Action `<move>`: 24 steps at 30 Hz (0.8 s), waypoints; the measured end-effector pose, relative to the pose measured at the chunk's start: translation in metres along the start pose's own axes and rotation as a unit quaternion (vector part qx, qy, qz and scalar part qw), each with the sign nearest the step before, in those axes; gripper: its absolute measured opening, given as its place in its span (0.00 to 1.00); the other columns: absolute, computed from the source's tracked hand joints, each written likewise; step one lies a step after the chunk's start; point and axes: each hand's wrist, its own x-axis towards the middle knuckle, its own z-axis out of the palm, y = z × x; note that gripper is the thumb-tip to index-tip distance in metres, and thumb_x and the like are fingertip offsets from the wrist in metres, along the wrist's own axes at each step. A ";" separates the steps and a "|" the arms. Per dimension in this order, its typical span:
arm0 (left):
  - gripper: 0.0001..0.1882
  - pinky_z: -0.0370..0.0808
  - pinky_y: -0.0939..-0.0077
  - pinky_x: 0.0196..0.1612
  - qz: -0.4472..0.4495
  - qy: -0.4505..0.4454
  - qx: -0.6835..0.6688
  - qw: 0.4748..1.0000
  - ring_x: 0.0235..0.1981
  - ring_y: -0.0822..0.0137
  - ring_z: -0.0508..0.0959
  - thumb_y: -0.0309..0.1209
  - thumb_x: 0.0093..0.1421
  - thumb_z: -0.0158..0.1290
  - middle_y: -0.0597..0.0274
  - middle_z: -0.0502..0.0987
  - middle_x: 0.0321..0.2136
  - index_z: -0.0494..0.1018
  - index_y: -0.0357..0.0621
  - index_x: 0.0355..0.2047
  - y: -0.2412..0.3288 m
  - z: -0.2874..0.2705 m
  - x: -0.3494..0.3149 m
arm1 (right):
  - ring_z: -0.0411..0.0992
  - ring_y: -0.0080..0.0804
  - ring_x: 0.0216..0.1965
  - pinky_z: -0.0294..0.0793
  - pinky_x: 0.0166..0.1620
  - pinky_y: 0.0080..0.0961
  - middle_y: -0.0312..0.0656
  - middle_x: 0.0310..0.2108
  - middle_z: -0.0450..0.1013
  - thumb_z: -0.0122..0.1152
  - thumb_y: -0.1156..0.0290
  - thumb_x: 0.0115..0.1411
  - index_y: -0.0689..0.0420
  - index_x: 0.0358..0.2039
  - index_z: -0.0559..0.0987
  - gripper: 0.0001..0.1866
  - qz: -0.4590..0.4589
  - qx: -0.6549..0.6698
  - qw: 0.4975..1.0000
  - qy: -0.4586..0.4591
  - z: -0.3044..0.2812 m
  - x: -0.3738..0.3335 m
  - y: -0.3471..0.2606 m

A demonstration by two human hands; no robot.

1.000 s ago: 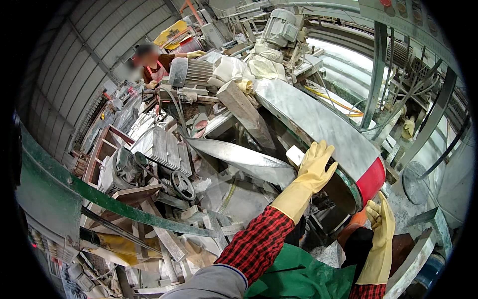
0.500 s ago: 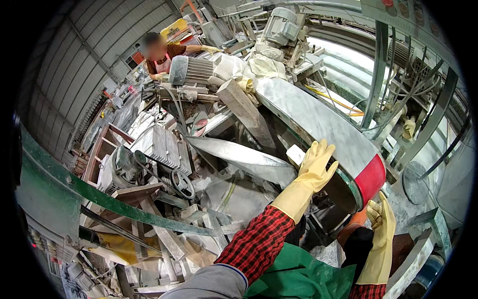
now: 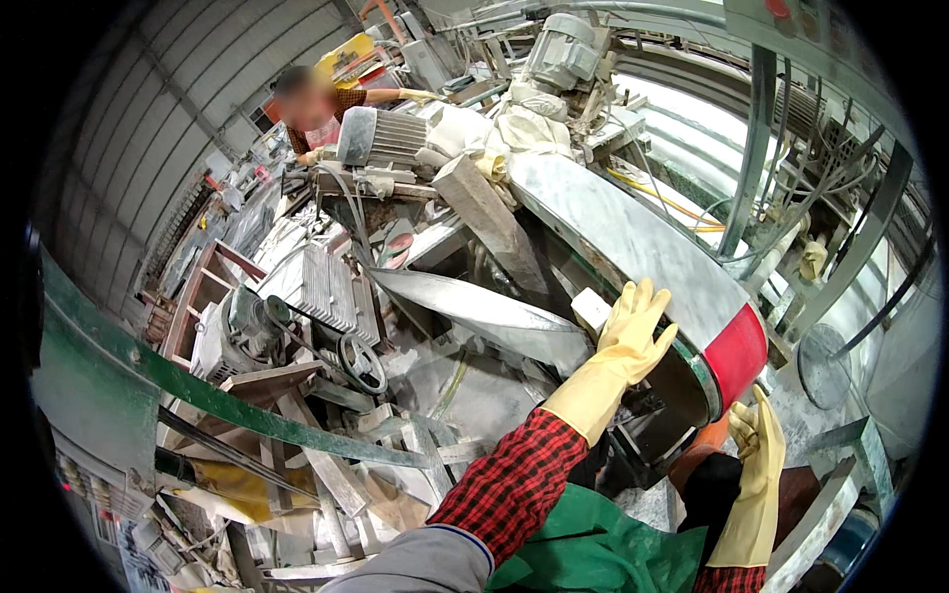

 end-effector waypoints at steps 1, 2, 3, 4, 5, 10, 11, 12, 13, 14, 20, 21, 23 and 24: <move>0.30 0.60 0.52 0.66 0.000 0.002 -0.010 1.000 0.64 0.37 0.59 0.41 0.62 0.55 0.38 0.62 0.64 0.65 0.40 0.61 0.000 0.002 0.001 | 0.77 0.23 0.34 0.78 0.43 0.18 0.39 0.39 0.79 0.51 0.57 0.71 0.57 0.64 0.69 0.26 0.004 -0.008 1.000 0.003 0.006 -0.003 -0.004; 0.30 0.60 0.52 0.66 -0.001 0.002 -0.017 1.000 0.63 0.37 0.60 0.40 0.62 0.55 0.38 0.62 0.63 0.65 0.40 0.61 0.001 -0.009 0.002 | 0.77 0.23 0.36 0.78 0.44 0.19 0.40 0.41 0.78 0.51 0.57 0.71 0.56 0.65 0.69 0.26 -0.011 -0.026 1.000 0.000 0.002 -0.001 -0.004; 0.29 0.62 0.51 0.63 0.019 -0.009 -0.034 0.999 0.59 0.38 0.63 0.39 0.61 0.55 0.39 0.65 0.59 0.66 0.39 0.59 0.009 -0.017 0.006 | 0.76 0.23 0.38 0.77 0.46 0.20 0.42 0.43 0.78 0.51 0.57 0.71 0.56 0.65 0.69 0.26 -0.026 -0.043 0.999 -0.004 -0.015 0.001 -0.005; 0.29 0.62 0.51 0.63 0.031 0.089 -0.033 0.995 0.58 0.38 0.63 0.38 0.60 0.55 0.39 0.66 0.58 0.66 0.38 0.59 0.006 0.002 0.001 | 0.76 0.24 0.40 0.77 0.48 0.20 0.43 0.45 0.77 0.51 0.57 0.71 0.55 0.65 0.68 0.26 -0.038 -0.058 0.997 -0.016 -0.028 0.005 -0.006; 0.30 0.59 0.53 0.66 0.001 -0.018 -0.070 0.997 0.62 0.37 0.61 0.39 0.60 0.56 0.38 0.64 0.62 0.65 0.39 0.60 0.015 -0.012 0.010 | 0.75 0.24 0.44 0.75 0.51 0.22 0.45 0.50 0.75 0.50 0.57 0.71 0.54 0.66 0.68 0.26 -0.066 -0.010 0.997 0.049 -0.050 0.014 -0.011; 0.32 0.47 0.53 0.72 -0.007 0.020 -0.137 0.990 0.70 0.40 0.53 0.39 0.60 0.55 0.40 0.56 0.68 0.64 0.37 0.62 0.028 -0.001 0.002 | 0.59 0.39 0.67 0.46 0.72 0.32 0.47 0.66 0.62 0.36 0.51 0.73 0.51 0.71 0.59 0.31 -0.184 -0.234 0.935 0.192 -0.206 0.020 -0.048; 0.33 0.46 0.53 0.73 0.007 -0.011 -0.167 0.986 0.71 0.40 0.52 0.39 0.59 0.56 0.40 0.56 0.68 0.64 0.36 0.62 0.034 -0.003 0.005 | 0.58 0.40 0.68 0.45 0.72 0.34 0.48 0.67 0.61 0.36 0.51 0.72 0.51 0.71 0.58 0.31 -0.196 -0.193 0.934 0.228 -0.190 0.019 -0.041; 0.34 0.45 0.53 0.73 0.022 -0.044 -0.200 0.979 0.71 0.41 0.51 0.40 0.59 0.56 0.40 0.55 0.69 0.64 0.36 0.62 0.039 -0.003 0.009 | 0.56 0.41 0.68 0.45 0.72 0.36 0.48 0.67 0.60 0.37 0.51 0.72 0.52 0.71 0.58 0.32 -0.221 -0.099 0.941 0.236 -0.154 0.026 -0.029; 0.34 0.43 0.53 0.74 0.019 -0.066 -0.216 0.974 0.71 0.41 0.50 0.40 0.58 0.56 0.40 0.56 0.69 0.64 0.36 0.63 0.043 0.007 0.010 | 0.55 0.42 0.69 0.44 0.72 0.37 0.48 0.68 0.59 0.37 0.50 0.72 0.53 0.71 0.57 0.32 -0.253 0.022 0.941 0.226 -0.105 0.036 -0.014; 0.35 0.42 0.53 0.74 0.016 -0.085 -0.228 0.970 0.72 0.42 0.49 0.40 0.58 0.56 0.40 0.56 0.69 0.64 0.36 0.63 0.046 0.011 0.012 | 0.53 0.44 0.69 0.44 0.72 0.39 0.49 0.68 0.58 0.37 0.50 0.71 0.53 0.71 0.56 0.33 -0.277 0.141 0.931 0.190 -0.055 0.050 0.001; 0.45 0.32 0.50 0.75 0.026 -0.247 -0.262 0.933 0.74 0.43 0.41 0.53 0.58 0.52 0.38 0.47 0.71 0.57 0.31 0.66 0.039 0.015 0.016 | 0.43 0.51 0.72 0.40 0.72 0.49 0.51 0.71 0.52 0.40 0.48 0.69 0.57 0.71 0.53 0.37 -0.299 0.522 0.797 0.057 0.115 0.099 0.069; 0.45 0.31 0.50 0.75 0.045 -0.282 -0.231 0.930 0.74 0.42 0.38 0.54 0.59 0.47 0.37 0.45 0.72 0.55 0.29 0.66 0.037 0.014 0.019 | 0.41 0.52 0.72 0.40 0.72 0.50 0.52 0.71 0.50 0.40 0.48 0.69 0.58 0.71 0.53 0.38 -0.298 0.544 0.783 0.050 0.130 0.106 0.076; 0.45 0.30 0.50 0.75 0.000 -0.321 -0.358 0.877 0.74 0.40 0.37 0.54 0.60 0.42 0.37 0.43 0.72 0.54 0.26 0.65 0.030 -0.006 0.019 | 0.38 0.55 0.73 0.39 0.72 0.54 0.52 0.72 0.48 0.41 0.48 0.68 0.59 0.72 0.52 0.39 -0.289 0.578 0.762 0.040 0.154 0.116 0.084; 0.45 0.29 0.45 0.74 0.026 -0.267 -0.314 0.911 0.74 0.40 0.37 0.55 0.57 0.45 0.37 0.45 0.71 0.59 0.28 0.63 0.032 0.027 0.015 | 0.37 0.56 0.74 0.38 0.72 0.55 0.53 0.72 0.47 0.41 0.47 0.67 0.60 0.72 0.51 0.40 -0.281 0.588 0.757 0.036 0.162 0.121 0.086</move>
